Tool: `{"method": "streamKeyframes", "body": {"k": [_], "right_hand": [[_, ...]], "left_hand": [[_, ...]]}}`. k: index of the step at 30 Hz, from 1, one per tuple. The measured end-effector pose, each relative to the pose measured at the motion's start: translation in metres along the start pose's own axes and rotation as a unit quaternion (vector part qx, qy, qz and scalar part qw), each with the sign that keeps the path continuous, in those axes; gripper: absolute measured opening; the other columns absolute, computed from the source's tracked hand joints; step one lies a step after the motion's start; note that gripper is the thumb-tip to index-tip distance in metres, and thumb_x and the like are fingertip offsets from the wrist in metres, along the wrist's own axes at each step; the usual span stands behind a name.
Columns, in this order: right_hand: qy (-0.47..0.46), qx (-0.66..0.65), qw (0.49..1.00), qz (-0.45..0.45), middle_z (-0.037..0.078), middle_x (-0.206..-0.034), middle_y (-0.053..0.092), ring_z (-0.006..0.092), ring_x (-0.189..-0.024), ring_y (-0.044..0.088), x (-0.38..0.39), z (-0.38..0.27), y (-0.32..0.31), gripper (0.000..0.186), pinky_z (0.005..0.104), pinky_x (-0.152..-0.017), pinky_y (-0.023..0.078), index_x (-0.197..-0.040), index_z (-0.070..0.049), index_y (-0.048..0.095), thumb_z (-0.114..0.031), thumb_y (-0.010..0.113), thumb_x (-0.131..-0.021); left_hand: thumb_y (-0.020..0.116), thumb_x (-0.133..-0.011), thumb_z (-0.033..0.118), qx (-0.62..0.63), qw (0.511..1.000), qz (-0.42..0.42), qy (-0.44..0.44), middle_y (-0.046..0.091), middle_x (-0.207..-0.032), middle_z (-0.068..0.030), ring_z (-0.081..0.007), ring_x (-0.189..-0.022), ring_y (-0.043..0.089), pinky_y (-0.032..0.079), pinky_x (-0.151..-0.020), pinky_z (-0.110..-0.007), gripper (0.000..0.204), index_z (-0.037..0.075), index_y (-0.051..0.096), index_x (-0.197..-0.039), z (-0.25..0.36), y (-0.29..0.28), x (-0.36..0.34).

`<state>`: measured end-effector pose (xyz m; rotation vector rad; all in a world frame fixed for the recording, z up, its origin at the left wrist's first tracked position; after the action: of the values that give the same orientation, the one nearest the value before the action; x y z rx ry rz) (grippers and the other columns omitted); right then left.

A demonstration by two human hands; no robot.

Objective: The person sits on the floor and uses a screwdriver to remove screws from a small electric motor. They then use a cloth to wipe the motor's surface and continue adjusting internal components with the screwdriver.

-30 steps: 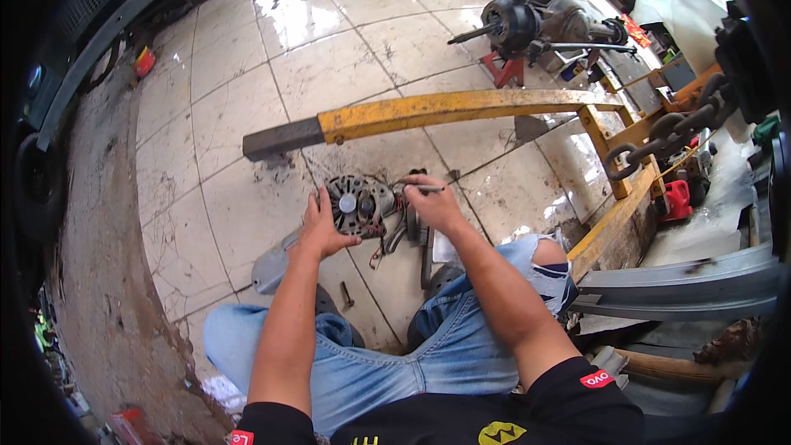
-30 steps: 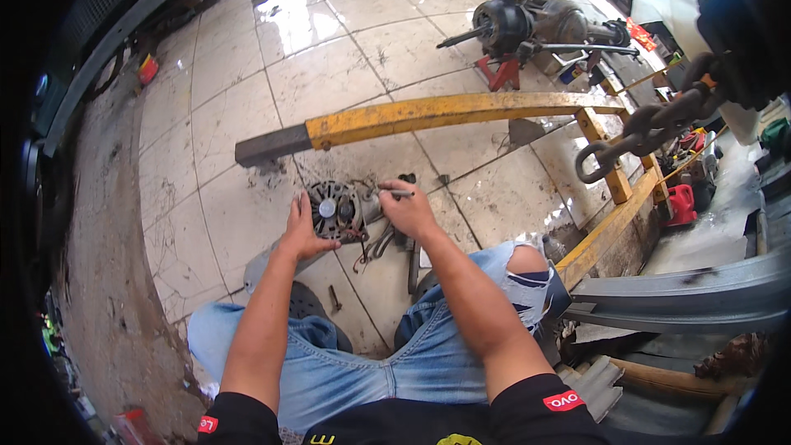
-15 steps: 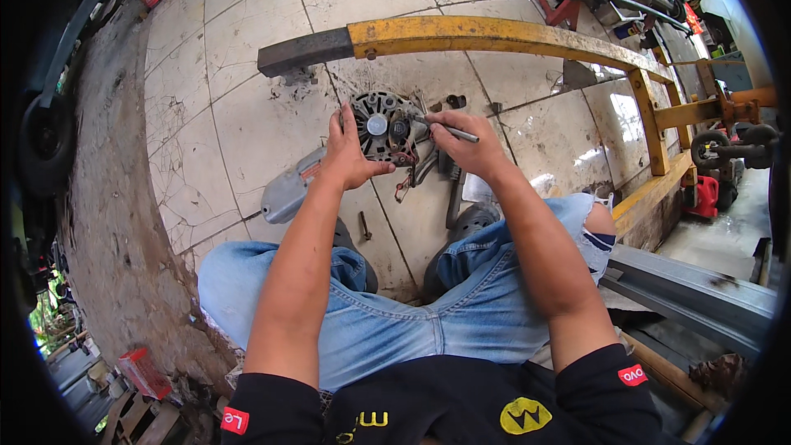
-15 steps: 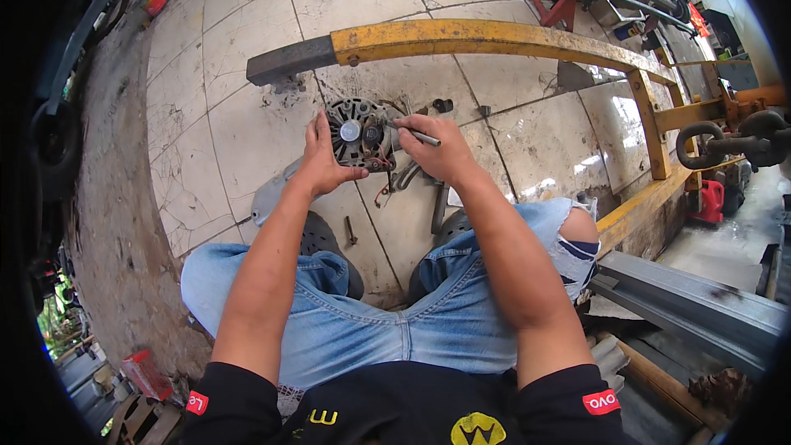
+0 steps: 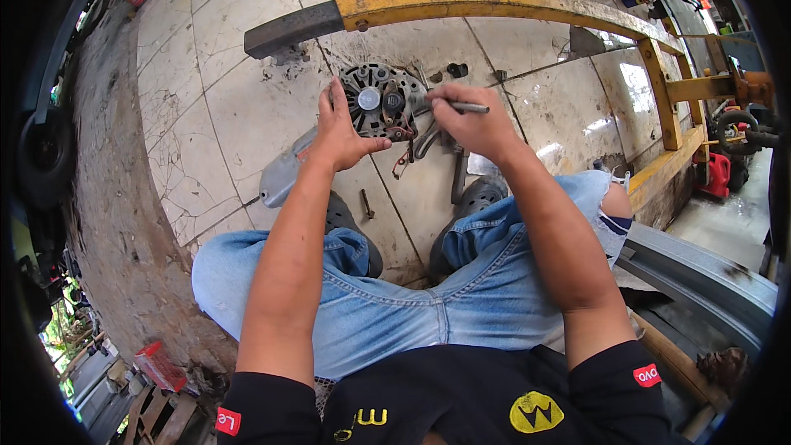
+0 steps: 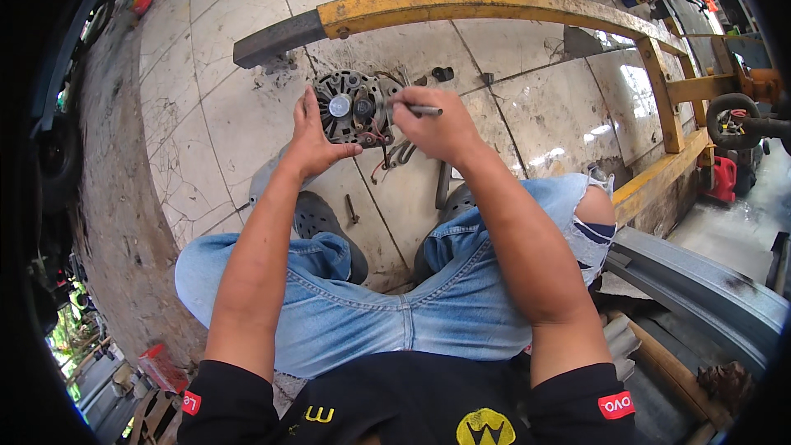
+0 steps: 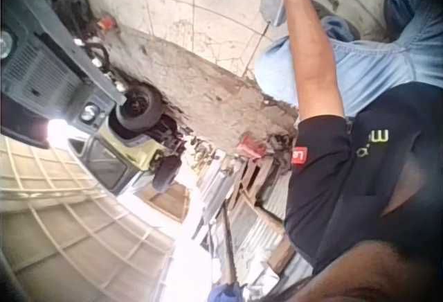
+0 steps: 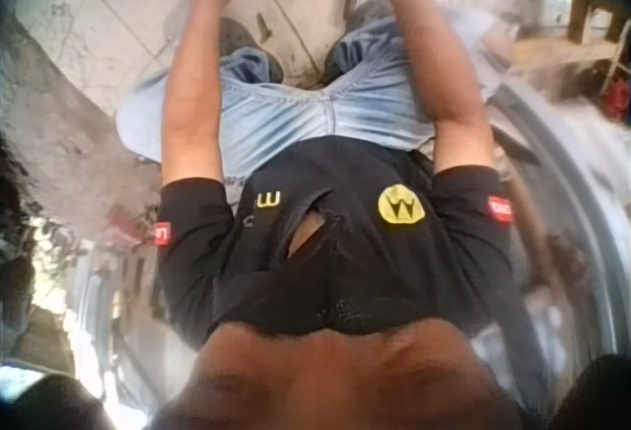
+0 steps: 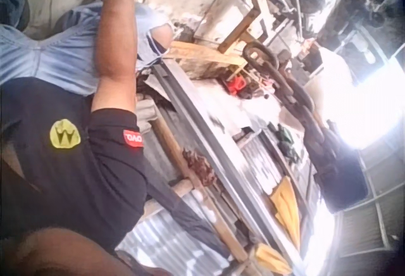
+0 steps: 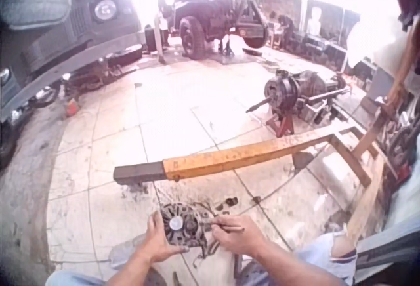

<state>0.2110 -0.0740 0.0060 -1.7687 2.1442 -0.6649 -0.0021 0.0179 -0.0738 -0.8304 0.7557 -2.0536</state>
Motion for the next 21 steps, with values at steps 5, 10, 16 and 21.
{"method": "streamKeyframes", "body": {"k": [5, 10, 16, 21], "right_hand": [[-0.042, 0.104, 0.992, -0.055, 0.011, -0.08, 0.072, 0.0219, -0.073, 0.069, -0.001, -0.001, 0.005, 0.025, 0.0353, -0.069, 0.054, -0.1, -0.002, 0.073, -0.018, 0.057, -0.09], [0.027, 0.007, 1.0, -0.005, 0.009, -0.093, 0.073, 0.0214, -0.083, 0.068, -0.004, 0.032, 0.006, 0.031, 0.0326, -0.083, 0.052, -0.098, 0.0, 0.07, -0.017, 0.046, -0.094], [0.14, -0.142, 0.979, -0.029, 0.007, -0.08, 0.064, 0.0132, -0.074, 0.062, -0.018, 0.048, 0.009, 0.033, 0.0294, -0.07, 0.05, -0.109, 0.002, 0.065, -0.016, 0.041, -0.097], [0.175, -0.026, 0.984, -0.001, 0.022, -0.085, 0.07, 0.0371, -0.083, 0.066, -0.019, 0.078, 0.029, 0.031, 0.0404, -0.078, 0.051, -0.105, 0.0, 0.068, -0.023, 0.052, -0.092]], "left_hand": [[0.096, -0.054, 0.047, -0.002, 1.0, -0.004, 0.001, 0.009, -0.159, -0.0287, -0.0439, -0.146, 0.024, 0.03, -0.119, -0.044, 0.155, 0.003, -0.012, -0.156, 0.002, 0.001, -0.001], [0.091, -0.058, 0.055, -0.091, 0.996, 0.01, -0.007, 0.011, -0.16, -0.03, -0.0437, -0.148, 0.021, 0.026, -0.12, -0.046, 0.149, 0.003, -0.007, -0.157, 0.007, -0.004, -0.001], [0.081, -0.071, 0.061, -0.073, 0.997, 0.031, 0.011, 0.015, -0.158, -0.0332, -0.0438, -0.146, 0.026, 0.03, -0.118, -0.045, 0.128, -0.002, 0.01, -0.157, 0.014, -0.017, -0.008], [0.076, -0.078, 0.061, -0.001, 0.998, 0.032, -0.052, 0.035, -0.15, -0.0335, -0.0416, -0.14, 0.039, 0.034, -0.115, -0.042, 0.12, -0.008, 0.015, -0.154, 0.022, -0.017, -0.014]]}}
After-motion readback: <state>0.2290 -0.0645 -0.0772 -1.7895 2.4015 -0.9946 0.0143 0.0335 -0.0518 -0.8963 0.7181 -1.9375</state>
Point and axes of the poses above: each hand's wrist, its own x-axis away from the middle knuckle, its own y-axis out of the palm, z = x × y, the point moved 5 cm from there along -x, towards the middle knuckle
